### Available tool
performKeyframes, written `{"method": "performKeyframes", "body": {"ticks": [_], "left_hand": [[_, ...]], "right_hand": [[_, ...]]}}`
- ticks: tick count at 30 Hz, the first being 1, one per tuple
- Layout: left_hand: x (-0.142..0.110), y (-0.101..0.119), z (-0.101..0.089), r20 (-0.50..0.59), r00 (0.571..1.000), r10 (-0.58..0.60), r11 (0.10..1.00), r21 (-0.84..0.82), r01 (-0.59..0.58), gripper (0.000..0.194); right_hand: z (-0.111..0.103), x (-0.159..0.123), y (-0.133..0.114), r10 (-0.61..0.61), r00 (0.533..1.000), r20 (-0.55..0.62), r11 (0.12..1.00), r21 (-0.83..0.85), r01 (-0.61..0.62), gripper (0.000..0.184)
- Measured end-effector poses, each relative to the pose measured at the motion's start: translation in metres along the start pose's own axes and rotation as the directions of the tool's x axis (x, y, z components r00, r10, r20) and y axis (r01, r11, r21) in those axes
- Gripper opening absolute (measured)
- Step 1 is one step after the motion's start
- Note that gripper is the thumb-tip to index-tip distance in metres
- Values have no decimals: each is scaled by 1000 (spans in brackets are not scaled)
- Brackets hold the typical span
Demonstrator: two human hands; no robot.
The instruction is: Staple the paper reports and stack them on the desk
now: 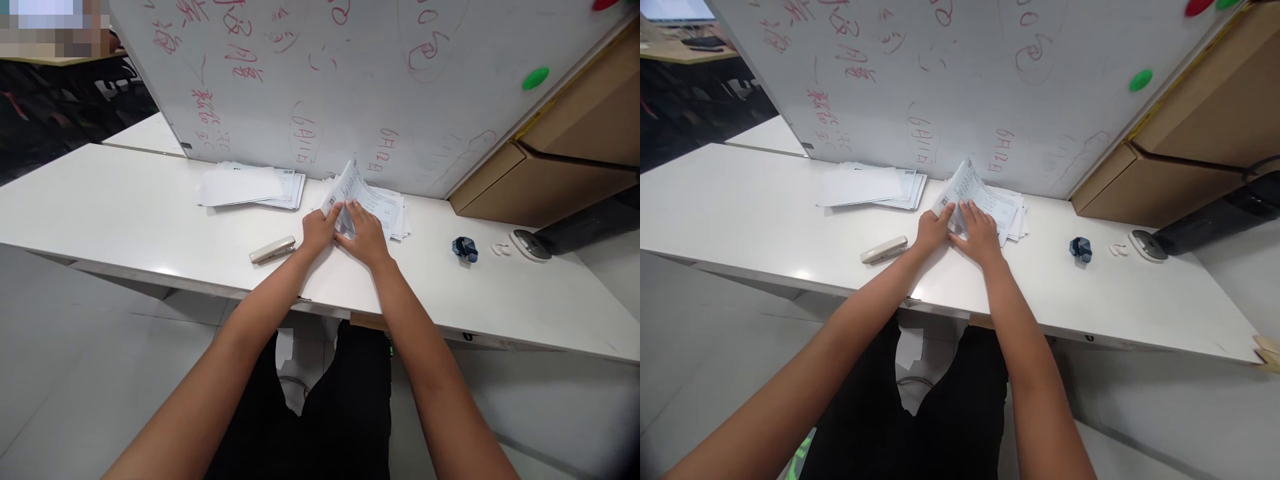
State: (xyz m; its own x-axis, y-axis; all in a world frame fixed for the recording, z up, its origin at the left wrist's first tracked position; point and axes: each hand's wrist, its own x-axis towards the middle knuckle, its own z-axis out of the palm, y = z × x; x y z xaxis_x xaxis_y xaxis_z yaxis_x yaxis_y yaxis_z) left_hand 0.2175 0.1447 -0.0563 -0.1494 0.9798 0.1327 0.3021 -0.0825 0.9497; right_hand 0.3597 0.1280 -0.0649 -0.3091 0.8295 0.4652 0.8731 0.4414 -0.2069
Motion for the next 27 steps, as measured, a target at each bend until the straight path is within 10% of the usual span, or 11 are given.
{"method": "performKeyframes", "body": {"ticks": [6,13,27], "left_hand": [[-8,6,1,223,926,305,810,451,-375,46],[-1,-9,1,377,912,164,635,667,-390,53],[-7,-8,6,318,903,290,621,655,-430,42]], "right_hand": [[1,-1,13,136,985,-108,991,35,-133,48],[-1,-7,37,399,780,-482,917,208,-341,54],[5,-4,36,639,744,-195,763,288,-579,49]]}}
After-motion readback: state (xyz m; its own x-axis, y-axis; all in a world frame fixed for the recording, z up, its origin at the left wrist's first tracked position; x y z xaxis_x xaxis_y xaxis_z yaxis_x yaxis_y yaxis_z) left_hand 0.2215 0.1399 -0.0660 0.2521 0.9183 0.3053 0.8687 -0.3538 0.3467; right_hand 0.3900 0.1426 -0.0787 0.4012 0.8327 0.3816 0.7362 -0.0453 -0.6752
